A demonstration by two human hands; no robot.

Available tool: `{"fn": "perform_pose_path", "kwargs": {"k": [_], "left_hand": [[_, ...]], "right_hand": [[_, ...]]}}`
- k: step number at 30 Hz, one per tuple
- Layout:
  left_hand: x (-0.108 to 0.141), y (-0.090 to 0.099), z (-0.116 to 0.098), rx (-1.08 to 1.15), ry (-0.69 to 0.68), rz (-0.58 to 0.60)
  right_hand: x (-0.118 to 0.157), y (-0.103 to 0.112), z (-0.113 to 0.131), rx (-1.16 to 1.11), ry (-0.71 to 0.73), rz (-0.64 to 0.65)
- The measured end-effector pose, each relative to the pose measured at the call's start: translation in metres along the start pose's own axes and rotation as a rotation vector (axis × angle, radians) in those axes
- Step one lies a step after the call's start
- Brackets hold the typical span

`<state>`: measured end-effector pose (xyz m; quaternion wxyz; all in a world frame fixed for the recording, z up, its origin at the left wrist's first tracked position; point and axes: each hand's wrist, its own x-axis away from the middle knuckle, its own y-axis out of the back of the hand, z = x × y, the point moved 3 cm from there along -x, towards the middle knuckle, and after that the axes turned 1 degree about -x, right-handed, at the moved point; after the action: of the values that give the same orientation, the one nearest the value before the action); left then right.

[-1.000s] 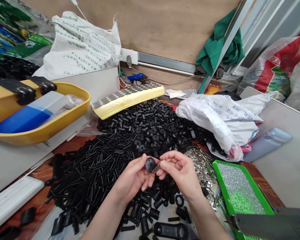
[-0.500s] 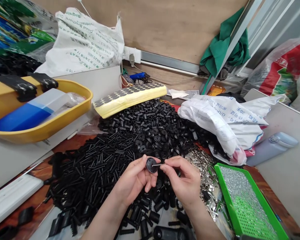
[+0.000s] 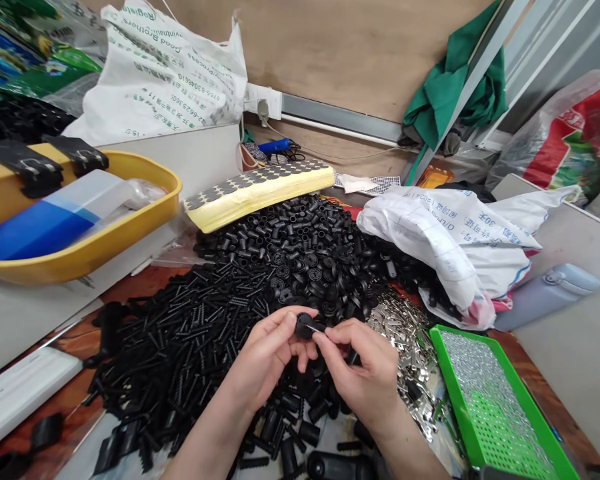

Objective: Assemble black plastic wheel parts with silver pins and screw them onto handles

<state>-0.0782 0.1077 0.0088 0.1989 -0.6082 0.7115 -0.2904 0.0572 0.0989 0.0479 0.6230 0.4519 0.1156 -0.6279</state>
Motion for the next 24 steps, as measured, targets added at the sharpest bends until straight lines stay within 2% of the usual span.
{"fn": "perform_pose_path", "kwargs": {"k": [4, 10, 24], "left_hand": [[0.0005, 0.0005, -0.0006, -0.036, 0.004, -0.003], [0.0006, 0.0008, 0.0017, -0.032, 0.039, 0.015], [0.0008, -0.0003, 0.0037, -0.010, 0.076, 0.033]], "right_hand": [[-0.0008, 0.0002, -0.0021, -0.025, -0.080, -0.015], [0.0024, -0.0044, -0.0029, -0.022, 0.023, 0.066], [0.0020, -0.0068, -0.0072, -0.026, -0.008, 0.054]]}}
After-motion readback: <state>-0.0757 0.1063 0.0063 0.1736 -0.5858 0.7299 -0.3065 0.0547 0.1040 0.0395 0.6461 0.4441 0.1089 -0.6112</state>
